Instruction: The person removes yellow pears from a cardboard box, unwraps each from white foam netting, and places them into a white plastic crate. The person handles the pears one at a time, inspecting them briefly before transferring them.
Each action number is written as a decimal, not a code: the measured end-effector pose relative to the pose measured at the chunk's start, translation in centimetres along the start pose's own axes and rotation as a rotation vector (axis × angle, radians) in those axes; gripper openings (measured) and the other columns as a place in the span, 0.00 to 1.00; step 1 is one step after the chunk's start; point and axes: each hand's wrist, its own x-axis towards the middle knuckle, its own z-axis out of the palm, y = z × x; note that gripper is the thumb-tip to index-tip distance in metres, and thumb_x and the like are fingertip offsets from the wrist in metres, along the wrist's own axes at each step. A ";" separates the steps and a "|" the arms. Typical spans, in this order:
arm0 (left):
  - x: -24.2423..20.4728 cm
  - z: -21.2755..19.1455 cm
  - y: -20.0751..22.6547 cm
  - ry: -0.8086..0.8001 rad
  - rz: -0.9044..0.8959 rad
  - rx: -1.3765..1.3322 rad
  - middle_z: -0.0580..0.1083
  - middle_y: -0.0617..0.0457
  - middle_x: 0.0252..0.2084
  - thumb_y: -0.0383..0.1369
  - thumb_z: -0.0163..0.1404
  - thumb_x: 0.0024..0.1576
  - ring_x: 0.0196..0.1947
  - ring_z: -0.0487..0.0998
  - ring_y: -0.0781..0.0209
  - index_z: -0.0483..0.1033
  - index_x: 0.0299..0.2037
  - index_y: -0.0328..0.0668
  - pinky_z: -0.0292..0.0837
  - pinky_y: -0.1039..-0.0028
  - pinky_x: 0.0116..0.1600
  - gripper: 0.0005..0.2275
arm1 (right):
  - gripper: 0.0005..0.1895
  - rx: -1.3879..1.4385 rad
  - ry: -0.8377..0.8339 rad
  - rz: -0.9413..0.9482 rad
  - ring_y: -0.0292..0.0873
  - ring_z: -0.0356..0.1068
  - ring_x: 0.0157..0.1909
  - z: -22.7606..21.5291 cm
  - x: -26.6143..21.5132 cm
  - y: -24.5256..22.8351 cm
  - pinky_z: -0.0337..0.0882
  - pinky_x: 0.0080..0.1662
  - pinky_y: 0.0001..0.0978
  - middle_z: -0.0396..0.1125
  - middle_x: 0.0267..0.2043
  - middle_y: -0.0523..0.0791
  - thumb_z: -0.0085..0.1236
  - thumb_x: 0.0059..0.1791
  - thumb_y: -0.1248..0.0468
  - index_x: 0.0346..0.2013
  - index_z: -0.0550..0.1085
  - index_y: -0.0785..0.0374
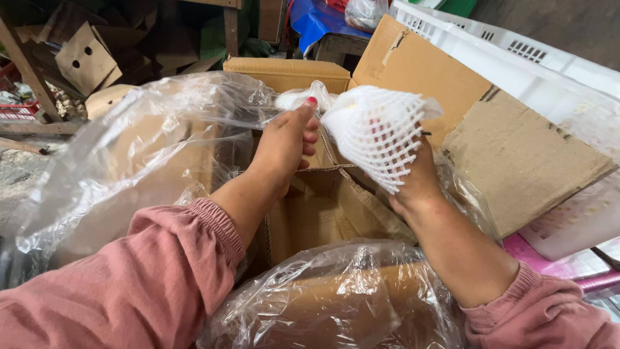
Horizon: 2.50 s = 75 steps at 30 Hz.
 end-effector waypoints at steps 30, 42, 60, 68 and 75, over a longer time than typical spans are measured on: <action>0.2 -0.8 0.6 -0.176 -0.083 -0.480 0.78 0.47 0.52 0.49 0.52 0.53 0.47 0.83 0.50 0.67 0.61 0.47 0.82 0.54 0.47 0.28 | 0.39 -0.324 0.043 0.094 0.45 0.68 0.59 -1.0 -0.3 0.5 0.73 0.58 0.45 0.59 0.68 0.50 0.64 0.45 0.63 0.69 0.60 0.60; -3.0 1.5 -1.0 -0.047 0.933 0.505 0.65 0.33 0.64 0.40 0.67 0.47 0.65 0.66 0.45 0.52 0.73 0.37 0.62 0.61 0.68 0.46 | 0.45 0.260 -0.291 0.457 0.54 0.71 0.58 0.9 -1.1 -1.6 0.76 0.58 0.51 0.66 0.60 0.56 0.37 0.52 0.32 0.69 0.60 0.63; -0.7 0.9 -0.6 -0.162 0.064 -0.066 0.76 0.55 0.26 0.43 0.50 0.63 0.23 0.71 0.70 0.78 0.31 0.35 0.68 0.74 0.31 0.17 | 0.33 0.273 -0.296 0.716 0.54 0.79 0.35 0.1 -1.1 -0.9 0.73 0.23 0.30 0.76 0.44 0.51 0.43 0.53 0.36 0.58 0.73 0.57; -1.2 0.6 -0.4 0.033 0.241 0.405 0.77 0.51 0.28 0.50 0.48 0.63 0.30 0.74 0.63 0.78 0.32 0.35 0.72 0.72 0.41 0.22 | 0.27 0.316 -0.122 0.707 0.52 0.77 0.44 -1.8 -0.6 1.8 0.82 0.38 0.45 0.73 0.50 0.50 0.39 0.54 0.45 0.59 0.70 0.57; -3.5 0.6 0.7 -0.066 0.958 0.595 0.70 0.34 0.61 0.49 0.58 0.57 0.58 0.74 0.43 0.62 0.69 0.40 0.70 0.60 0.62 0.34 | 0.33 0.489 -0.024 0.717 0.46 0.78 0.31 -3.0 0.6 1.4 0.78 0.27 0.33 0.78 0.41 0.49 0.42 0.54 0.33 0.56 0.75 0.55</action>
